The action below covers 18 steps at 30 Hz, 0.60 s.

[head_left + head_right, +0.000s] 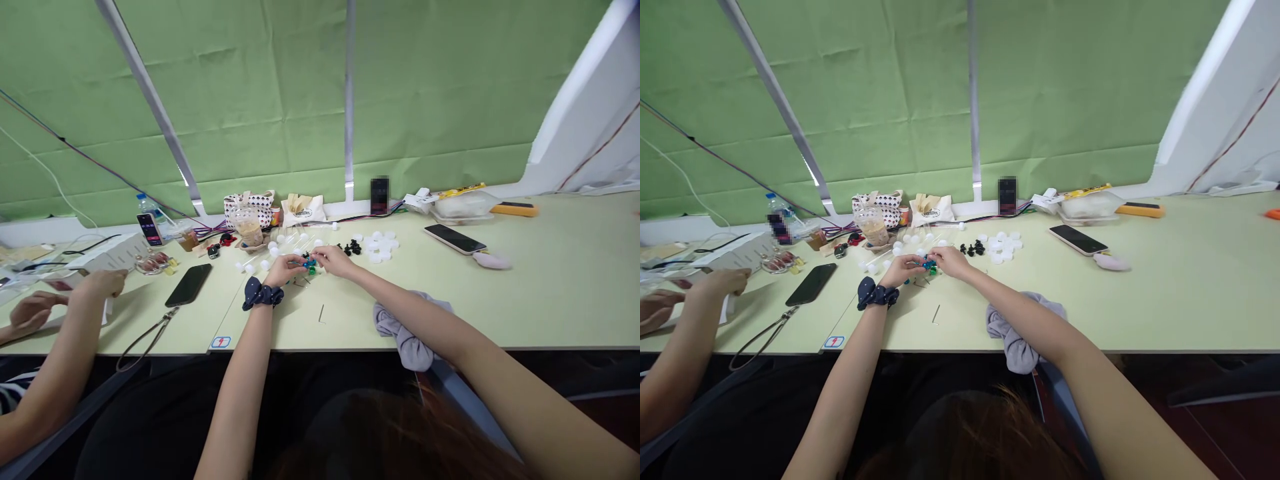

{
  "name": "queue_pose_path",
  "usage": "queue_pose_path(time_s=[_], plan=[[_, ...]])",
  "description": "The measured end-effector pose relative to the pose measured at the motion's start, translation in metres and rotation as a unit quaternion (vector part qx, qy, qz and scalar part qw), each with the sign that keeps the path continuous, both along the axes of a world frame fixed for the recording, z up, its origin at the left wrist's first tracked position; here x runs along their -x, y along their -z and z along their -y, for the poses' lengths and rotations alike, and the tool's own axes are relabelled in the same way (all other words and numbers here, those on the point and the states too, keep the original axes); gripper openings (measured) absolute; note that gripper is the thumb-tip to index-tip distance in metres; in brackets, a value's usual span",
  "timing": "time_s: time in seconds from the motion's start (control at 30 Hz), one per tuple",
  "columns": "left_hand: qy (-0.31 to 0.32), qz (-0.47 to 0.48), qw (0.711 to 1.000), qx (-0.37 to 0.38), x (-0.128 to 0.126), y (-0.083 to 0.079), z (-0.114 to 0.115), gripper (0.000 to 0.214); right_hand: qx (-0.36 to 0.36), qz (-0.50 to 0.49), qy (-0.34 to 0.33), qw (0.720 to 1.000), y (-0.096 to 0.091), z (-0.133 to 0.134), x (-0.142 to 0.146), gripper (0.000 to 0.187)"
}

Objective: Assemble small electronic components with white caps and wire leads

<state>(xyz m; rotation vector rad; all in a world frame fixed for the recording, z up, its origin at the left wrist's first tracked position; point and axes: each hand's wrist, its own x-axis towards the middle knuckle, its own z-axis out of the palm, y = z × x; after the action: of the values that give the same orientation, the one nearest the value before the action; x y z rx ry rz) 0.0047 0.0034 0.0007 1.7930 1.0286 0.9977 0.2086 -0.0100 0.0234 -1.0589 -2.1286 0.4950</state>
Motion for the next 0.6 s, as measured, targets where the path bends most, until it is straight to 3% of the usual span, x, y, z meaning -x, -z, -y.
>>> queue_pose_path(time_s=[0.17,0.37,0.6], plan=[[-0.018,-0.008,1.0,0.01,-0.002,0.0,0.001,0.047,0.038,0.096,-0.033,0.994,0.001,0.003,0.005,0.017],[-0.019,0.003,1.0,0.011,-0.003,0.0,0.002,0.045,0.054,0.099,-0.029,0.993,0.004,0.001,0.001,0.017],[0.008,0.027,0.999,-0.042,-0.007,0.001,0.002,0.04,0.233,-0.027,-0.016,0.972,0.012,-0.005,-0.002,0.021]])
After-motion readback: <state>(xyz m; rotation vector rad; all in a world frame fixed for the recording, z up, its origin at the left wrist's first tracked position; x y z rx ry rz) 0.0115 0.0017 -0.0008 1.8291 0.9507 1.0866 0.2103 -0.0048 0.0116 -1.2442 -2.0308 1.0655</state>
